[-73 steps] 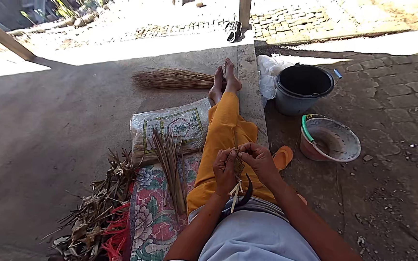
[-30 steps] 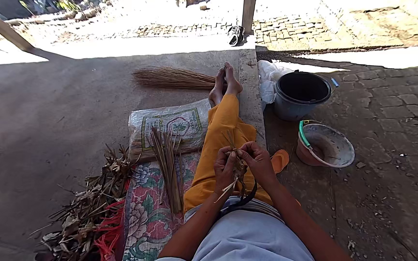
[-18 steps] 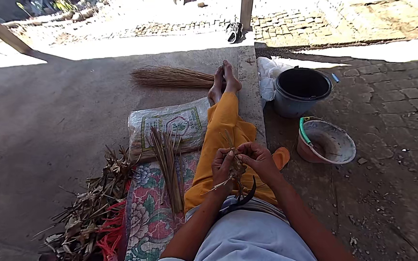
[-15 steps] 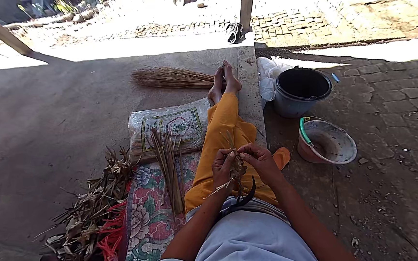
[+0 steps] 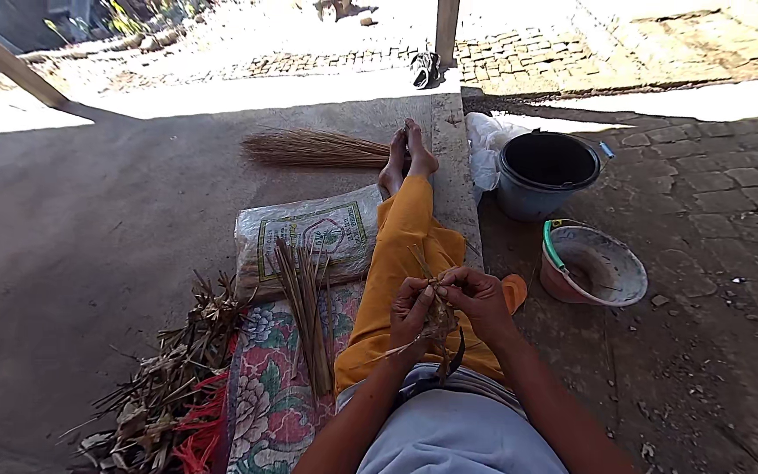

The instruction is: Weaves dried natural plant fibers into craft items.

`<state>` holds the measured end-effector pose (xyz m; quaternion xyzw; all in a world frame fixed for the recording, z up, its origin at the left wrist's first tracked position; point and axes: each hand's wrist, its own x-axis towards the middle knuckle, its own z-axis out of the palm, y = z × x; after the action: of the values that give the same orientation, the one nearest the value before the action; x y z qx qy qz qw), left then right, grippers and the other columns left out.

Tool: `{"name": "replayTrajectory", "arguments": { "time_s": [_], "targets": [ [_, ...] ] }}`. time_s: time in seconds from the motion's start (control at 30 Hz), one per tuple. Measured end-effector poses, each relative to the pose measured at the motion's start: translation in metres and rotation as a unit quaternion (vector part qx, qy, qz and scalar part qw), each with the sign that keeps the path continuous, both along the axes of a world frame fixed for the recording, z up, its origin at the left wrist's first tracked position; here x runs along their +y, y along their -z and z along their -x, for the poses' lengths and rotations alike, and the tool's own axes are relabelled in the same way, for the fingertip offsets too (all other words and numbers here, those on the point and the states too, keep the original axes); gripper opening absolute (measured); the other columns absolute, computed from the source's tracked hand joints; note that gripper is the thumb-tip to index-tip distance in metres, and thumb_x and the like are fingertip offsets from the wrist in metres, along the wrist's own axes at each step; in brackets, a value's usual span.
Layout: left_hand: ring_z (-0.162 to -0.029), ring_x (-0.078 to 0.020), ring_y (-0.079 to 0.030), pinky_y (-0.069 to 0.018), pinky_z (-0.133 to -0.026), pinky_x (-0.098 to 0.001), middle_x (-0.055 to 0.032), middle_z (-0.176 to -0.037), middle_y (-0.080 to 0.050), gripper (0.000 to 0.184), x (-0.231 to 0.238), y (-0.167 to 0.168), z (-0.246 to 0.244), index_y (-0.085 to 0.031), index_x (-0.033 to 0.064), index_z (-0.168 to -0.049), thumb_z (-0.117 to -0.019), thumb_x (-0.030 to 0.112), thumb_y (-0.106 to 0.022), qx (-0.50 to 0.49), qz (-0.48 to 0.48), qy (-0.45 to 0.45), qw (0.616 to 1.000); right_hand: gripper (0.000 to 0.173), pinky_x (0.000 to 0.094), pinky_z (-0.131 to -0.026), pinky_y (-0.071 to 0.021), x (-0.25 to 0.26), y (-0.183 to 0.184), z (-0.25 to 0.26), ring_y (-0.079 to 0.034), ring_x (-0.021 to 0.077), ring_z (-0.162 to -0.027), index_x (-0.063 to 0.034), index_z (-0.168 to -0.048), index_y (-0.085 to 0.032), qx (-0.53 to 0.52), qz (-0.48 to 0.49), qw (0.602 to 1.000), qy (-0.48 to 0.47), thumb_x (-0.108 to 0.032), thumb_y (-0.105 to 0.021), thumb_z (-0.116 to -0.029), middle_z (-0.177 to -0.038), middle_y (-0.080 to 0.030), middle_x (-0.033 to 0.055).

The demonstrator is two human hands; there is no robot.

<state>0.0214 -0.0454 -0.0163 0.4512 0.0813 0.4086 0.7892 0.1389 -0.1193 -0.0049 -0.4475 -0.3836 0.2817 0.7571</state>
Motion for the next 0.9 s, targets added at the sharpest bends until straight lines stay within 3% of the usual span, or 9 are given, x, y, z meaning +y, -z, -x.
{"name": "replayTrajectory", "arguments": {
  "time_s": [0.1,0.17,0.27,0.43,0.57,0.67,0.77,0.9],
  "targets": [
    [-0.086,-0.0001,-0.063,-0.0551,-0.079,-0.0195,0.006,-0.092,-0.065,0.013,-0.001,0.006,-0.003,-0.066,0.0054,-0.098,-0.0989,-0.003,-0.056,0.017,-0.141,-0.094,0.985,0.012,0.0205,-0.071,-0.0566,0.004,-0.007,0.005,-0.066,0.0046,-0.077,-0.0042,-0.09,-0.072,0.025,0.025,0.999,0.022,0.005,-0.067,-0.0843,-0.087,-0.072,-0.0002],
    [-0.087,0.0007,-0.061,-0.0537,-0.08,-0.0184,0.0059,-0.092,-0.063,0.012,-0.001,0.007,-0.005,-0.066,0.0031,-0.097,-0.099,-0.002,-0.055,0.026,-0.181,-0.118,0.976,0.012,0.0201,-0.071,-0.0554,0.006,-0.008,0.008,-0.065,0.0042,-0.077,-0.0048,-0.088,-0.07,0.032,0.032,0.998,0.033,0.005,-0.065,-0.084,-0.085,-0.07,-0.0008],
    [-0.087,-0.0001,-0.062,-0.0539,-0.081,-0.02,0.0059,-0.094,-0.065,0.017,-0.004,-0.001,-0.004,-0.065,0.0051,-0.103,-0.1057,0.008,-0.048,0.032,-0.127,-0.091,0.987,0.01,0.0194,-0.074,-0.0551,0.007,-0.011,0.014,-0.065,0.003,-0.08,-0.005,-0.088,-0.069,-0.027,0.031,0.996,0.079,0.002,-0.062,-0.0839,-0.085,-0.07,-0.002],
    [-0.08,-0.0045,-0.067,-0.0575,-0.076,-0.0233,0.0008,-0.087,-0.069,0.013,-0.003,-0.01,-0.004,-0.063,0.0022,-0.103,-0.1028,0.001,-0.05,0.032,-0.022,-0.082,0.996,0.008,0.0184,-0.083,-0.0551,0.005,-0.01,0.011,-0.066,0.0011,-0.085,-0.0005,-0.09,-0.07,-0.19,0.057,0.973,0.116,-0.005,-0.065,-0.0852,-0.088,-0.07,0.0011],
    [-0.079,-0.0048,-0.066,-0.0574,-0.075,-0.0227,0.0,-0.087,-0.069,0.011,-0.003,-0.008,-0.002,-0.065,0.0016,-0.098,-0.1001,-0.001,-0.054,0.032,-0.036,-0.092,0.995,0.006,0.0184,-0.084,-0.0552,0.001,-0.011,0.008,-0.066,0.0013,-0.087,-0.0007,-0.09,-0.07,-0.176,0.056,0.979,0.084,-0.002,-0.065,-0.0864,-0.089,-0.07,0.001],
    [-0.093,-0.0055,-0.065,-0.0569,-0.082,-0.0223,-0.0005,-0.096,-0.067,0.008,0.0,0.0,-0.004,-0.07,0.0018,-0.094,-0.0963,-0.001,-0.062,0.026,-0.131,-0.138,0.981,0.005,0.0174,-0.081,-0.0539,0.005,-0.011,0.017,-0.064,0.0011,-0.086,-0.0025,-0.086,-0.067,-0.14,0.041,0.983,0.11,0.002,-0.064,-0.0841,-0.088,-0.068,-0.0002],
    [-0.097,-0.0064,-0.064,-0.0558,-0.083,-0.0205,-0.0027,-0.099,-0.067,0.005,0.005,0.003,-0.006,-0.072,0.0011,-0.093,-0.0939,0.0,-0.067,0.03,-0.229,-0.2,0.952,0.004,0.0162,-0.081,-0.0531,0.01,-0.008,0.027,-0.064,0.0008,-0.089,-0.0014,-0.085,-0.064,-0.138,0.026,0.979,0.145,0.002,-0.062,-0.0843,-0.09,-0.068,0.0016],
    [-0.092,-0.0052,-0.066,-0.0576,-0.082,-0.0218,-0.0013,-0.098,-0.069,0.008,0.007,-0.006,0.001,-0.071,-0.0006,-0.096,-0.0958,-0.001,-0.063,0.042,-0.167,-0.15,0.974,0.006,0.0202,-0.083,-0.0562,0.005,-0.008,0.016,-0.066,0.0033,-0.09,-0.0005,-0.096,-0.065,-0.113,0.012,0.991,0.074,0.001,-0.065,-0.0908,-0.095,-0.069,0.001]
  ]
}}
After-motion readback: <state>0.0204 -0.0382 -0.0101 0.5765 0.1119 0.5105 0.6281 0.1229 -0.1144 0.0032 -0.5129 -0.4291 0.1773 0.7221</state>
